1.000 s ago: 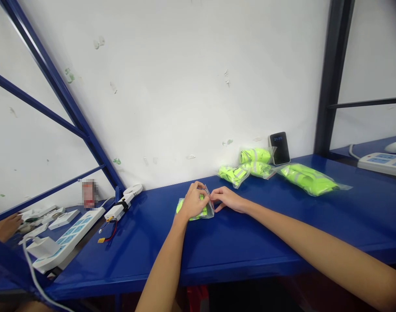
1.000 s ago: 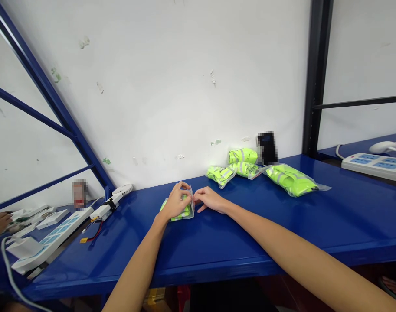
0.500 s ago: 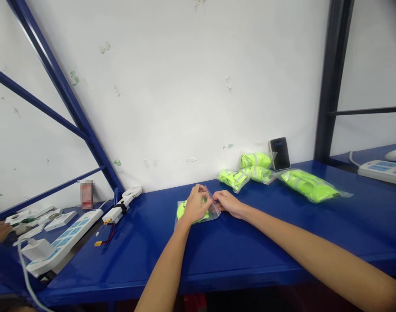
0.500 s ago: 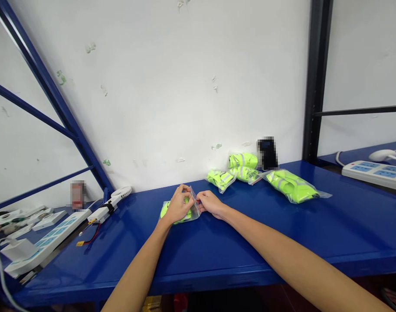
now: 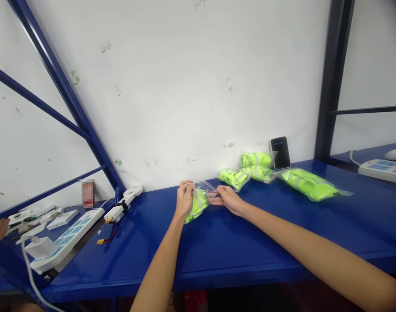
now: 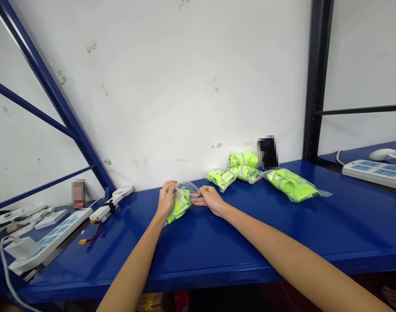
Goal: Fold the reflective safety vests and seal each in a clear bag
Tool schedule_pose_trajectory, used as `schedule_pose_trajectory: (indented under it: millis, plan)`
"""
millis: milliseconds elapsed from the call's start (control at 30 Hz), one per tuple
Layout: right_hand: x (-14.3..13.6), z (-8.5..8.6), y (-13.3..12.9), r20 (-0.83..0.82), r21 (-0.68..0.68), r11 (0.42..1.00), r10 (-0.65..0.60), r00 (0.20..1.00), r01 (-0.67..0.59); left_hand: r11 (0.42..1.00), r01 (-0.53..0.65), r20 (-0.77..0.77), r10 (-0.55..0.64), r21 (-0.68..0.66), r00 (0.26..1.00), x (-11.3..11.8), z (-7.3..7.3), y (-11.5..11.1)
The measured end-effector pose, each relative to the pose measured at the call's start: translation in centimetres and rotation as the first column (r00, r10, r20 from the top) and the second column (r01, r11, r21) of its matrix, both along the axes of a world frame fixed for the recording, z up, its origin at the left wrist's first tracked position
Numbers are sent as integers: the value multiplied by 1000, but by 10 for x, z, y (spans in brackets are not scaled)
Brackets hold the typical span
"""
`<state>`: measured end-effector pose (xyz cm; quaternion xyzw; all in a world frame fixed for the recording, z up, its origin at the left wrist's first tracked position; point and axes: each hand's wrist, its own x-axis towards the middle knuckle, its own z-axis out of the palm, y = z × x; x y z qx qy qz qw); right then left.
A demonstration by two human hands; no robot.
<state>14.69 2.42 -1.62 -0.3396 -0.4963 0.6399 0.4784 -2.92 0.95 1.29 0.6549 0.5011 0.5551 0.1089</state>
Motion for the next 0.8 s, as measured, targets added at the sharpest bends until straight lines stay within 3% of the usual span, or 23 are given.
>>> schedule_pose_trajectory:
  millis: [100, 200, 267, 333, 433, 533, 633, 800]
  plan:
    - [9, -2, 3, 224, 241, 968, -129, 966, 73, 993, -14, -130, 29, 116, 991, 3, 2, -7]
    - [16, -4, 4, 393, 574, 818, -287, 874, 10, 976, -101, -320, 159, 191, 934, 4, 4, -16]
    - [18, -3, 3, 439, 690, 724, -383, 813, -31, 964, -204, -445, 259, 169, 857, -1, 4, -18]
    - [19, 0, 1, 417, 754, 657, -493, 764, 12, 936, -342, -553, 329, 84, 766, -7, 3, -17]
    - [21, 6, -1, 414, 787, 617, -517, 749, -9, 834, -532, -648, 325, -147, 689, -14, 0, -14]
    - [24, 8, -4, 573, 747, 591, -340, 746, -305, 741, -602, -673, 284, -298, 683, -13, -1, -12]
    - [23, 7, -6, 714, 663, 554, -269, 646, -503, 699, -646, -714, 279, -308, 642, -8, 1, -13]
    - [19, 5, -7, 788, 589, 609, -288, 544, -531, 683, -620, -734, 180, -386, 655, -10, 3, -12]
